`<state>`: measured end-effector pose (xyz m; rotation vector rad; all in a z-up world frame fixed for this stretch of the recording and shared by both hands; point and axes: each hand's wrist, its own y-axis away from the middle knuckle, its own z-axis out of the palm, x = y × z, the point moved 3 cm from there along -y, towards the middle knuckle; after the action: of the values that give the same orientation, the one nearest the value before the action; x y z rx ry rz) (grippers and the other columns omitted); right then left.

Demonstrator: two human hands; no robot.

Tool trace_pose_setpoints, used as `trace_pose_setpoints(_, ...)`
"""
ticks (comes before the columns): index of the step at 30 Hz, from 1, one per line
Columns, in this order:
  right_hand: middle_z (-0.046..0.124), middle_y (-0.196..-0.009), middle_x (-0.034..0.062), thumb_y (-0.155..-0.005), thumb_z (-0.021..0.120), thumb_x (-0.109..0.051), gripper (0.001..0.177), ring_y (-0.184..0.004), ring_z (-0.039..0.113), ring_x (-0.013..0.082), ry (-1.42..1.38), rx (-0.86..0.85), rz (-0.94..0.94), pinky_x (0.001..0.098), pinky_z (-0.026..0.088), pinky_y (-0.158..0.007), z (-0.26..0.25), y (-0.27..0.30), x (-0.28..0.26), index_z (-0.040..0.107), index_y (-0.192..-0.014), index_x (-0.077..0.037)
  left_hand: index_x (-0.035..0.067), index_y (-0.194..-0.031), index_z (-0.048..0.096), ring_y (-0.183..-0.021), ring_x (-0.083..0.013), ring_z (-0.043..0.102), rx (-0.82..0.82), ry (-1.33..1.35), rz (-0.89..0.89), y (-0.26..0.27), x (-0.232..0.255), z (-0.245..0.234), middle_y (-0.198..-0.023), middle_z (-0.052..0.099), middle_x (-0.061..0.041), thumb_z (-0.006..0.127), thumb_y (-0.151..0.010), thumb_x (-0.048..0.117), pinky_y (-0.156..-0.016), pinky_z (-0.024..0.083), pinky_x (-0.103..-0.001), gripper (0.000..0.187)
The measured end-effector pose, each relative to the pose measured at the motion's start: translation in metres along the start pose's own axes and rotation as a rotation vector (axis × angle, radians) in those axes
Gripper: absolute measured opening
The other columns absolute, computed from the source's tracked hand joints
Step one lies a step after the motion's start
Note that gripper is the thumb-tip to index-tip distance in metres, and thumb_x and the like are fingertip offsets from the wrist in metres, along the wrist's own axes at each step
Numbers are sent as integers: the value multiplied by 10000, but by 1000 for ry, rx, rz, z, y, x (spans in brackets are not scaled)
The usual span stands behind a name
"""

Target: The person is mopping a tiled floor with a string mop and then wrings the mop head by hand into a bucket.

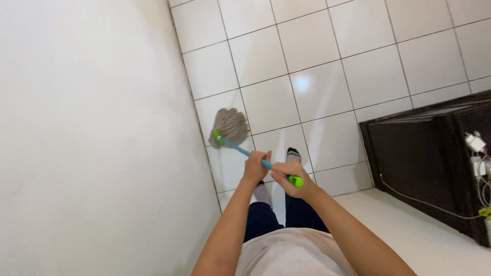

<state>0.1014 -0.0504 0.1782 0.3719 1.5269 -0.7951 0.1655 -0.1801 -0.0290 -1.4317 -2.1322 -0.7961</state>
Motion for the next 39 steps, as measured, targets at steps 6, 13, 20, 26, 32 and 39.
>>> trace_pose_setpoints(6, 424, -412, 24, -963, 614, 15, 522, -440, 293, 184, 26, 48, 134, 283, 346, -491, 21, 39, 13, 345, -542, -135, 177, -574, 462, -746, -256, 619, 8, 56, -6, 28, -53, 33, -636, 512, 2, 634, -1013, 390, -650, 582, -413, 518)
trace_pose_setpoints(13, 352, -434, 4, -934, 601, 24, 477, -494, 298, 135, 208, 285, 202, 299, 328, -476, -57, 69, -53, 376, -535, -106, 148, -544, 365, -606, -267, 546, -36, 325, 311, 5, 92, 61, -612, 438, -22, 721, -937, 384, -674, 532, -354, 580)
trace_pose_setpoints(20, 324, -413, -22, -890, 636, 10, 493, -473, 292, 93, 444, 500, 298, 254, 312, -464, -103, 110, -102, 360, -504, -125, 174, -566, 285, -520, -227, 467, -97, 588, 608, -6, 196, 141, -572, 377, -5, 792, -877, 308, -678, 444, -219, 610)
trace_pose_setpoints(26, 417, -434, 51, -810, 622, 34, 379, -435, 388, 209, 604, 441, 275, 298, 378, -504, -82, 126, -68, 392, -544, -107, 135, -605, 402, -646, -254, 537, -232, 563, 536, 2, 203, 163, -616, 526, -27, 801, -855, 310, -763, 495, -296, 503)
trace_pose_setpoints(32, 346, -440, 10, -907, 649, -46, 494, -431, 359, 199, 576, 400, 132, 256, 371, -503, -39, 119, -62, 331, -546, -158, 296, -607, 513, -694, -121, 630, -136, 87, 408, 14, 156, 147, -641, 603, 172, 656, -894, 519, -625, 552, -284, 390)
trace_pose_setpoints(39, 339, -490, -16, -994, 584, -118, 481, -478, 328, 189, 387, 274, 97, 260, 362, -487, 12, 119, -100, 334, -586, -169, 307, -877, 540, -949, -166, 652, -210, 75, 447, 72, 70, 122, -917, 601, 145, 657, -809, 532, -774, 500, -382, 263)
